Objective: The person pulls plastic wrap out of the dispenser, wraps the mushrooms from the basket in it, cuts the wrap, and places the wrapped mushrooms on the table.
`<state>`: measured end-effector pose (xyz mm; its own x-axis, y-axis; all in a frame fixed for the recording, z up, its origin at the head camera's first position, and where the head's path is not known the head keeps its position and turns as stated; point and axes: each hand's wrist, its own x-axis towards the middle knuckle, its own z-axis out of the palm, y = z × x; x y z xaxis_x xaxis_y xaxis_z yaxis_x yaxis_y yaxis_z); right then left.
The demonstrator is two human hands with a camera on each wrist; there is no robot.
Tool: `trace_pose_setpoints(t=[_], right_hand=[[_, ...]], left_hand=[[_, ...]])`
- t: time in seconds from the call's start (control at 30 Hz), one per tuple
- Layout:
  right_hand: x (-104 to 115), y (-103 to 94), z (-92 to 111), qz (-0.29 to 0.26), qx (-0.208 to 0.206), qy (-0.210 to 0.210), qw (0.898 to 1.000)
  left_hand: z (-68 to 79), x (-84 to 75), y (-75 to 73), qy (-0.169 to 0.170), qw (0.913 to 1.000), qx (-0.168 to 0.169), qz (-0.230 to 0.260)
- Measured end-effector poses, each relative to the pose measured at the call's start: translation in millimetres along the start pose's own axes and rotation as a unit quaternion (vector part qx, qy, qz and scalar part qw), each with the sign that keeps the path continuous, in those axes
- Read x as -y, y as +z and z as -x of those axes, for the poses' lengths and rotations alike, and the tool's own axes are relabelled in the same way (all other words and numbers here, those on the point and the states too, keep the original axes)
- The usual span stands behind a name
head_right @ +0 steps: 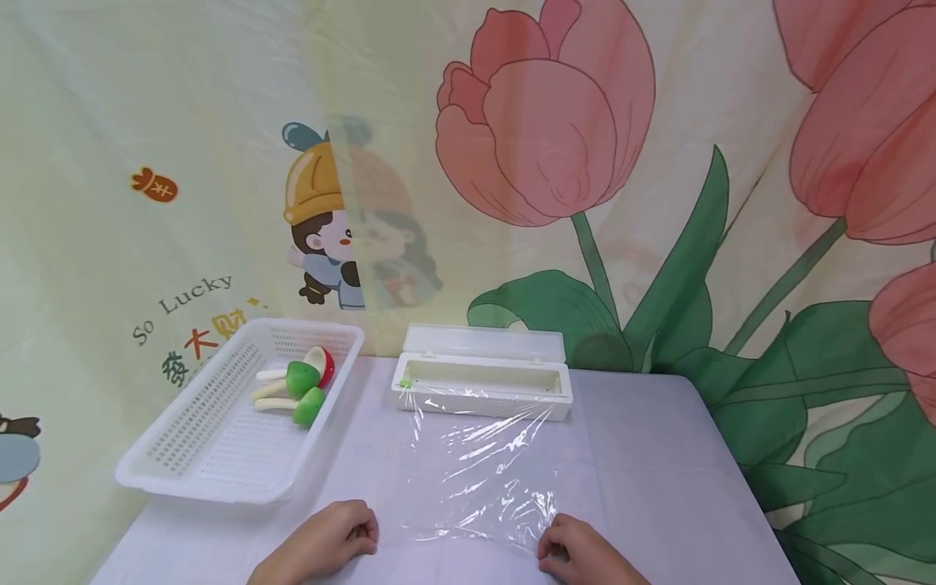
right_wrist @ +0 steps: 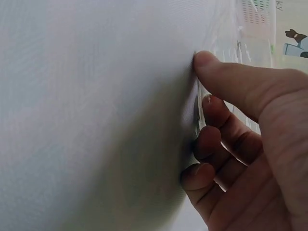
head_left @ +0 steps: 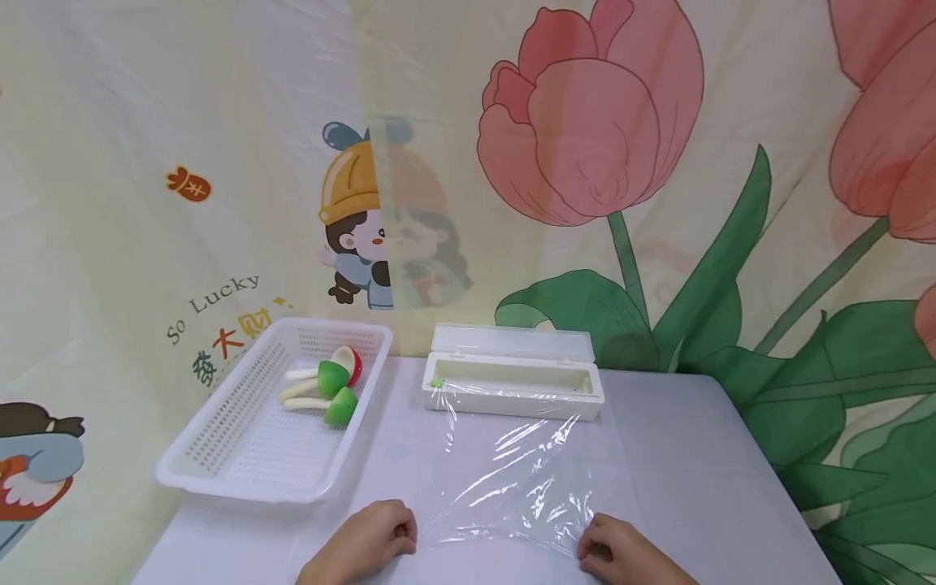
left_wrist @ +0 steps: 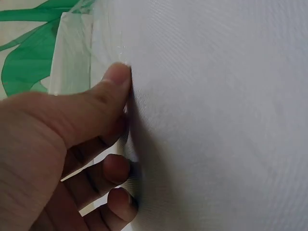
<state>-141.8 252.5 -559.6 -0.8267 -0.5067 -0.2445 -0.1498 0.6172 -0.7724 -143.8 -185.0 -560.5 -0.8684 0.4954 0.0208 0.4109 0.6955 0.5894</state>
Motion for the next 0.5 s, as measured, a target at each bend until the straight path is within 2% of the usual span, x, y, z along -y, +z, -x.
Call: trace_pose_setpoints(t=[0.2,0.3,0.5], right_hand=[[-2.0,-1.8,2.4,0.012,0.012,-0.011,1.000],[-3.5,-2.3,4.7,0.014,0.012,-0.002,1.000],[-3.0,-1.6,7.4,0.019,-0.003,0.000,1.000]], left_hand=[[0.2,0.3,2.6,0.016,0.9991,-0.013,-0.036],[1.8,0.9,3.2,0.025,0.9975,-0.022,-0.062],[2.7,-0.5,2.1,0.014,0.9983,-0.011,-0.056]])
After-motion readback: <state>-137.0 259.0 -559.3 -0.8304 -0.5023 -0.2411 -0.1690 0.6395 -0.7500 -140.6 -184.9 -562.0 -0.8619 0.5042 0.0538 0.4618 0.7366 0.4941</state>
